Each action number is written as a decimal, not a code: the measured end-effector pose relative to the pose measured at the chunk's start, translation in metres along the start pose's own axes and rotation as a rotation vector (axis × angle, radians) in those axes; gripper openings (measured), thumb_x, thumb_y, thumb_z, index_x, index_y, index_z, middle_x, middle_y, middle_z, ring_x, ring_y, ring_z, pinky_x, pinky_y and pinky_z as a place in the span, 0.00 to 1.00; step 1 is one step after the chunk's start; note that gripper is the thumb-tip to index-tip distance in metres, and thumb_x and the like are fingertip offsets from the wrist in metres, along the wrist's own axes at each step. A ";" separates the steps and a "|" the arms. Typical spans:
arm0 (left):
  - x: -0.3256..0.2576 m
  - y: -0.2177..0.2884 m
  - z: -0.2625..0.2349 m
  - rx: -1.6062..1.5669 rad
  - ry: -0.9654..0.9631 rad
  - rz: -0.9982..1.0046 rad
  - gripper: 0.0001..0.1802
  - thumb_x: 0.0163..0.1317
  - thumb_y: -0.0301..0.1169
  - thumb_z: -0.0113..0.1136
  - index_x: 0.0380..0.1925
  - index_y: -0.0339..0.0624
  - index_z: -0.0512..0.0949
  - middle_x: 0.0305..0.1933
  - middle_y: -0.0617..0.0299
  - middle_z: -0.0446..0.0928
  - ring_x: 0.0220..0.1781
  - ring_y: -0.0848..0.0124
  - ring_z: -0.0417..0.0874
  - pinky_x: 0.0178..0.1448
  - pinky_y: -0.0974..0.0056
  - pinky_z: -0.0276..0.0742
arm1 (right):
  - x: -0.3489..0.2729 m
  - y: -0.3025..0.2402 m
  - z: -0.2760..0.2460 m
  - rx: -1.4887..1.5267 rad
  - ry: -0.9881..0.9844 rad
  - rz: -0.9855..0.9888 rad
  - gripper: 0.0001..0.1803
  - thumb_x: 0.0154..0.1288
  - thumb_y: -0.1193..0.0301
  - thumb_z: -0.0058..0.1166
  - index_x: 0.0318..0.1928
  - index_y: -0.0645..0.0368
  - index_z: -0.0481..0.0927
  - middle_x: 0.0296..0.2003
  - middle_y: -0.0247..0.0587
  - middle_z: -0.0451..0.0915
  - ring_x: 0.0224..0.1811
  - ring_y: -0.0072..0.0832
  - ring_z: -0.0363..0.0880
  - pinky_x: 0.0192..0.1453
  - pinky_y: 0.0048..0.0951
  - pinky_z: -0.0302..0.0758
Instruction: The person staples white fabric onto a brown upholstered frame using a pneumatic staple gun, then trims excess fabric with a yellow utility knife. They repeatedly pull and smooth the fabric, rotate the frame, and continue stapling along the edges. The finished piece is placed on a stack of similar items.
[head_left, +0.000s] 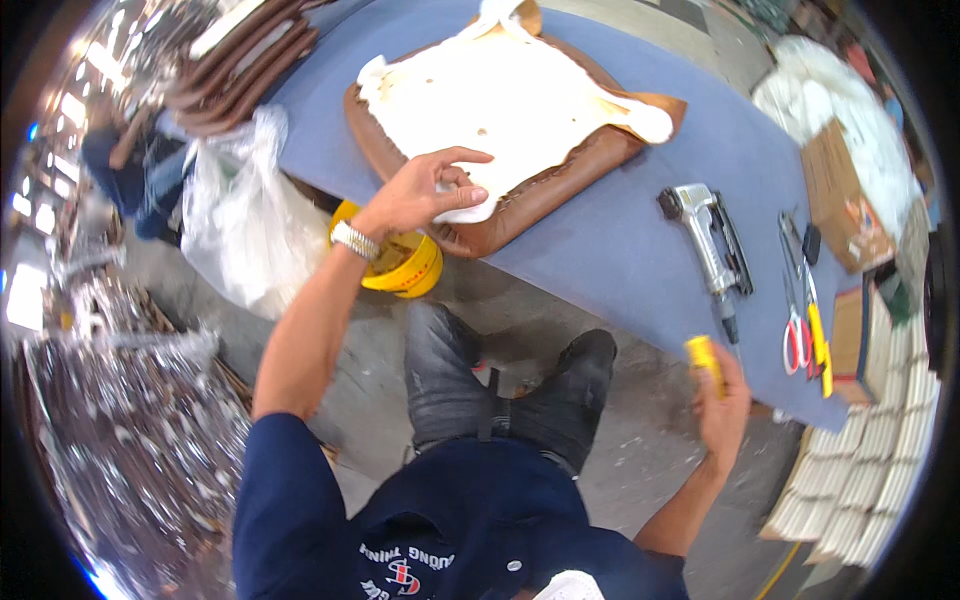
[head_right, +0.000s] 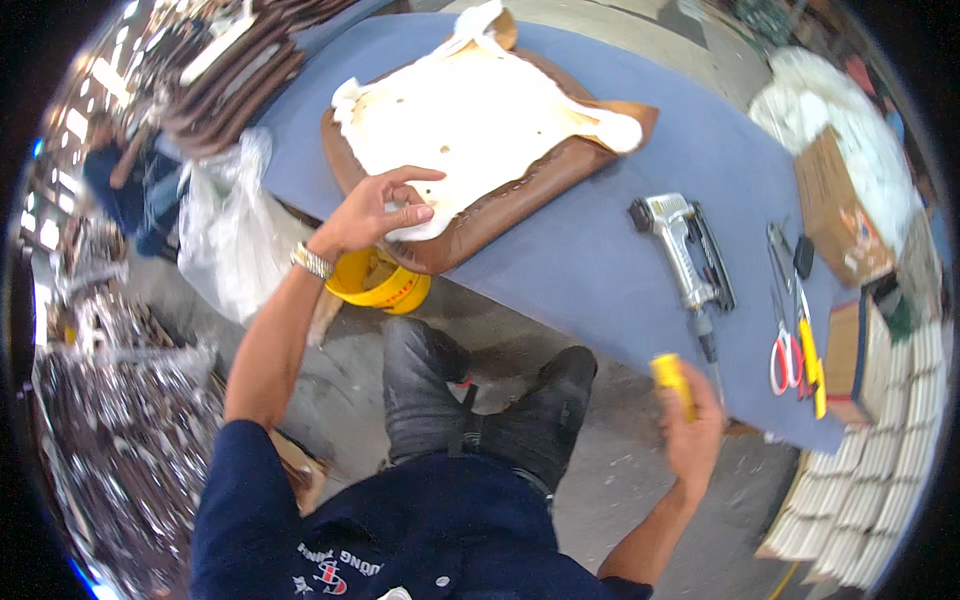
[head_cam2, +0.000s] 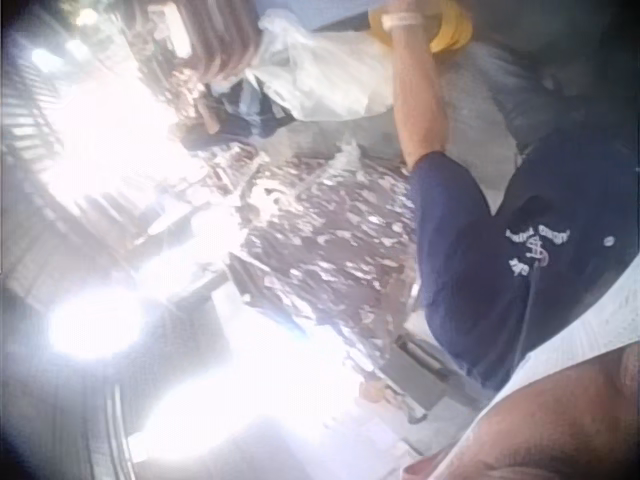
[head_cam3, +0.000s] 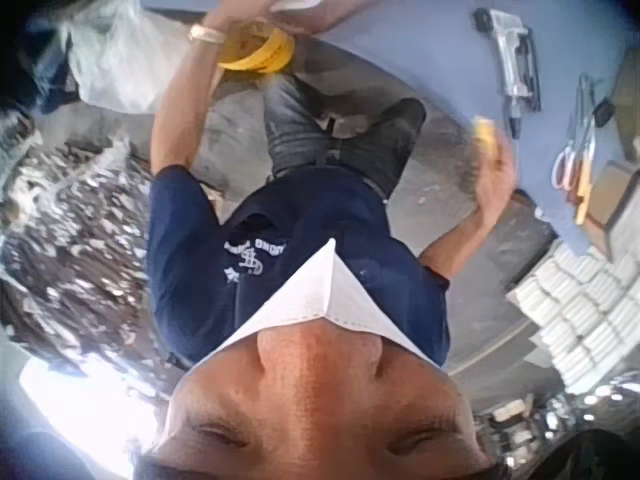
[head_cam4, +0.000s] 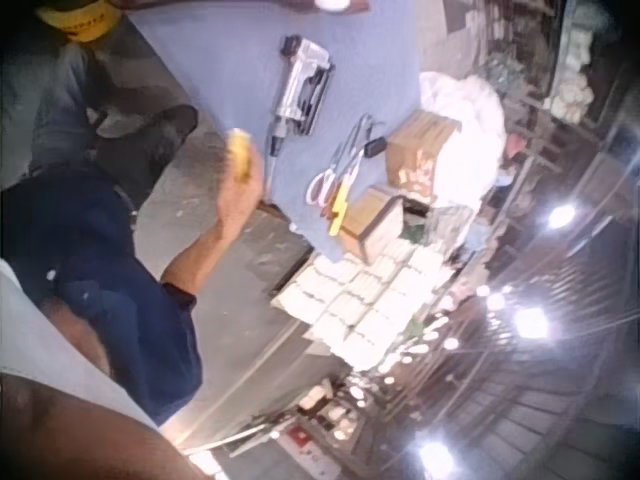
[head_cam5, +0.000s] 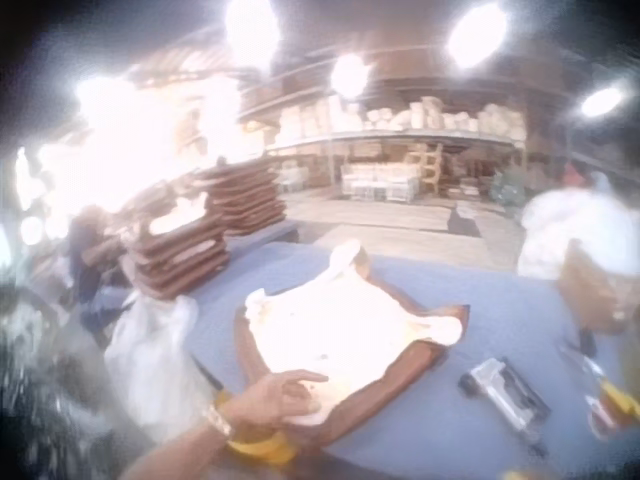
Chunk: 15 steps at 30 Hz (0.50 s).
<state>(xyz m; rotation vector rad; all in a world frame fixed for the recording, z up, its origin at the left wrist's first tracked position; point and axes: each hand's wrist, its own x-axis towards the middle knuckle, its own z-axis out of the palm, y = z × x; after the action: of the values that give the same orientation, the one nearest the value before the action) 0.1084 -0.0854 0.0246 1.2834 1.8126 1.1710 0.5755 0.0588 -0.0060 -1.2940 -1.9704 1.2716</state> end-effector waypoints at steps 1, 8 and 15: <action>0.002 -0.003 -0.008 0.163 -0.070 0.106 0.32 0.58 0.45 0.76 0.61 0.44 0.80 0.38 0.62 0.84 0.42 0.69 0.82 0.53 0.63 0.76 | 0.017 0.013 -0.013 0.069 0.204 -0.031 0.20 0.76 0.69 0.56 0.65 0.56 0.78 0.36 0.28 0.82 0.24 0.08 0.65 0.24 0.14 0.64; 0.006 -0.017 -0.005 0.786 -0.167 0.405 0.25 0.49 0.49 0.79 0.39 0.44 0.87 0.49 0.65 0.80 0.57 0.63 0.76 0.64 0.55 0.65 | 0.156 0.111 -0.122 -0.729 0.377 -0.275 0.21 0.75 0.68 0.56 0.64 0.63 0.77 0.51 0.50 0.82 0.49 0.36 0.82 0.53 0.34 0.80; 0.007 -0.063 0.003 0.431 -0.029 0.435 0.16 0.53 0.45 0.77 0.34 0.47 0.87 0.41 0.68 0.82 0.48 0.63 0.79 0.55 0.57 0.69 | 0.162 -0.006 0.020 -0.861 0.086 -0.584 0.27 0.67 0.68 0.62 0.64 0.62 0.77 0.54 0.60 0.79 0.55 0.55 0.78 0.63 0.47 0.74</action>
<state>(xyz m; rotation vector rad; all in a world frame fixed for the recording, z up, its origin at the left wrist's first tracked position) 0.0837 -0.0865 -0.0341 2.0085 1.8830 0.9913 0.4844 0.1926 -0.0276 -0.9163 -2.6587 0.0650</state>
